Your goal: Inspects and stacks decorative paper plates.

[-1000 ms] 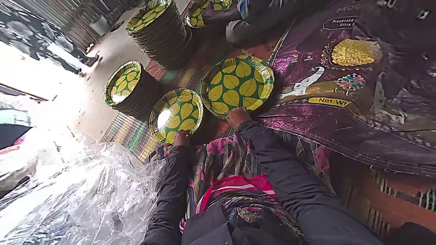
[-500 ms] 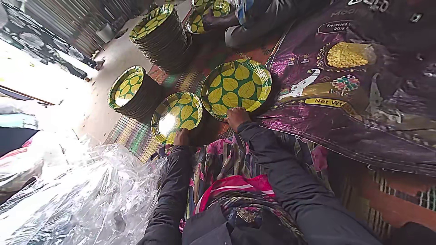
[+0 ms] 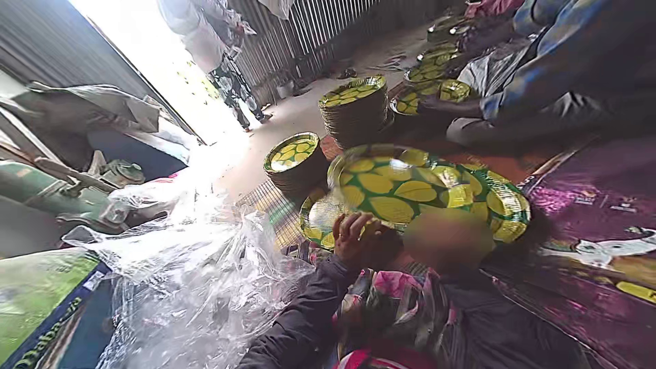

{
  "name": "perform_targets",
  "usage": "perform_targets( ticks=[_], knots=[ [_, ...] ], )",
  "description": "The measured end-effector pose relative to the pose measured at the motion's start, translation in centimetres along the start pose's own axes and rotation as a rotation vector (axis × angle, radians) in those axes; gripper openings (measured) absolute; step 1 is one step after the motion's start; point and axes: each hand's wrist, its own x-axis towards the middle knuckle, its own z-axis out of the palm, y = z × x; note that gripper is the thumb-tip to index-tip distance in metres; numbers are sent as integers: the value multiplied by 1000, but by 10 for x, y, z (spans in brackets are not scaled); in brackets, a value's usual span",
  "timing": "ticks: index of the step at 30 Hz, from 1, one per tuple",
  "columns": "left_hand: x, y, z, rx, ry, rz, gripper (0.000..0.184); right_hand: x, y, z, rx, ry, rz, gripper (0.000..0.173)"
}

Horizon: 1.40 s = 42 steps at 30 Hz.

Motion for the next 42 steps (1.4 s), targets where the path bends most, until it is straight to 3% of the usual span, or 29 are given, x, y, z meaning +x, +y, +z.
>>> perform_targets(
  ticks=[3, 8, 11, 16, 26, 42],
  knots=[
    [-14, -9, 13, 55, -151, -196, 34, -3, 13, 6, -132, -123, 188, 33],
    [-41, -20, 17, 66, -1153, -737, 65, -5, 35, 16, -169, -962, 650, 32],
    [-59, -24, 23, 77, -1403, -832, 53, -7, 36, 21, -201, -1116, 681, 30],
    [-62, -27, 28, 105, -1451, -749, 41, -5, 31, 20, -158, -1127, 652, 32],
    [-62, -24, 29, 125, -1467, -753, 38, -10, 32, 21, -162, -1172, 646, 42],
    [-68, -25, 31, 120, -1457, -745, 38, -11, 34, 23, -152, -1180, 634, 46]
  ],
)
